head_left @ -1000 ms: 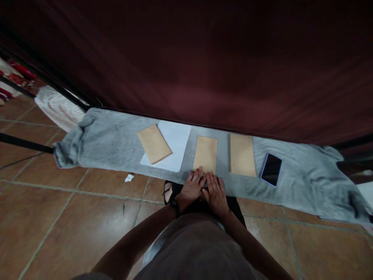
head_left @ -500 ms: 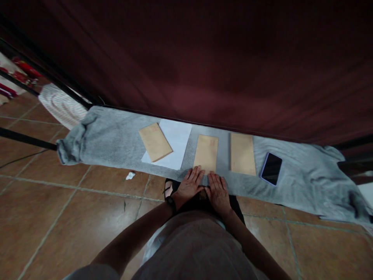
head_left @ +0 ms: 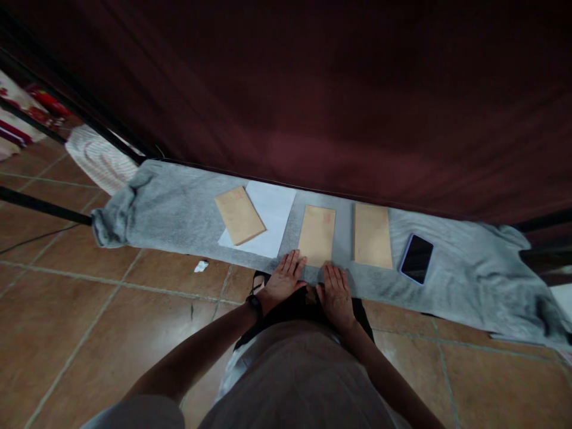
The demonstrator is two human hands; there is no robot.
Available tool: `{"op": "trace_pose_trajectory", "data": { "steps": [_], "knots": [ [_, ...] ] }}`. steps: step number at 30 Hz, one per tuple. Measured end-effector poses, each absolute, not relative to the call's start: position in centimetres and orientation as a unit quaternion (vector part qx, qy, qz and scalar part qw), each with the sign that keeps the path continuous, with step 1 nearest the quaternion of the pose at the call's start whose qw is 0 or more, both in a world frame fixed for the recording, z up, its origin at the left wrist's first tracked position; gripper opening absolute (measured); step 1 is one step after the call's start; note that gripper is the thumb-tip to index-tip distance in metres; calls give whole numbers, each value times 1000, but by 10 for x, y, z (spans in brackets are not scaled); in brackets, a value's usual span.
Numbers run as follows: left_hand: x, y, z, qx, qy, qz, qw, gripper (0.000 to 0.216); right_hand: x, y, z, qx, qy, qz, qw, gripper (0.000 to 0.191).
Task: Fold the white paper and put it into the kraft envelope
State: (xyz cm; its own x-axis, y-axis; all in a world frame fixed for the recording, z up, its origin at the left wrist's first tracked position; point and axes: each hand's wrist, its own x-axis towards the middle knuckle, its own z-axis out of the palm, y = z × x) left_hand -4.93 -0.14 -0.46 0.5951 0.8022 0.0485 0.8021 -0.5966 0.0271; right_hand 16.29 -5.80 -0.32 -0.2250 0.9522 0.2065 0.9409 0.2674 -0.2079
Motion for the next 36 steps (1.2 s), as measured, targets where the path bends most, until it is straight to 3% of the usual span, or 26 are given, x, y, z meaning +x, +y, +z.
{"op": "trace_pose_trajectory", "data": {
  "steps": [18,25,36],
  "knots": [
    [-41,-5,4,858,510,65,5,61,161,-57,-3,-602,-787,33,131,60],
    [-24,-9,6,903,423,76,23,59,161,-56,-3,-603,-788,31,122,62],
    [-29,-7,10,881,460,99,49,53,167,-56,-4,-582,-801,23,140,60]
  ]
}}
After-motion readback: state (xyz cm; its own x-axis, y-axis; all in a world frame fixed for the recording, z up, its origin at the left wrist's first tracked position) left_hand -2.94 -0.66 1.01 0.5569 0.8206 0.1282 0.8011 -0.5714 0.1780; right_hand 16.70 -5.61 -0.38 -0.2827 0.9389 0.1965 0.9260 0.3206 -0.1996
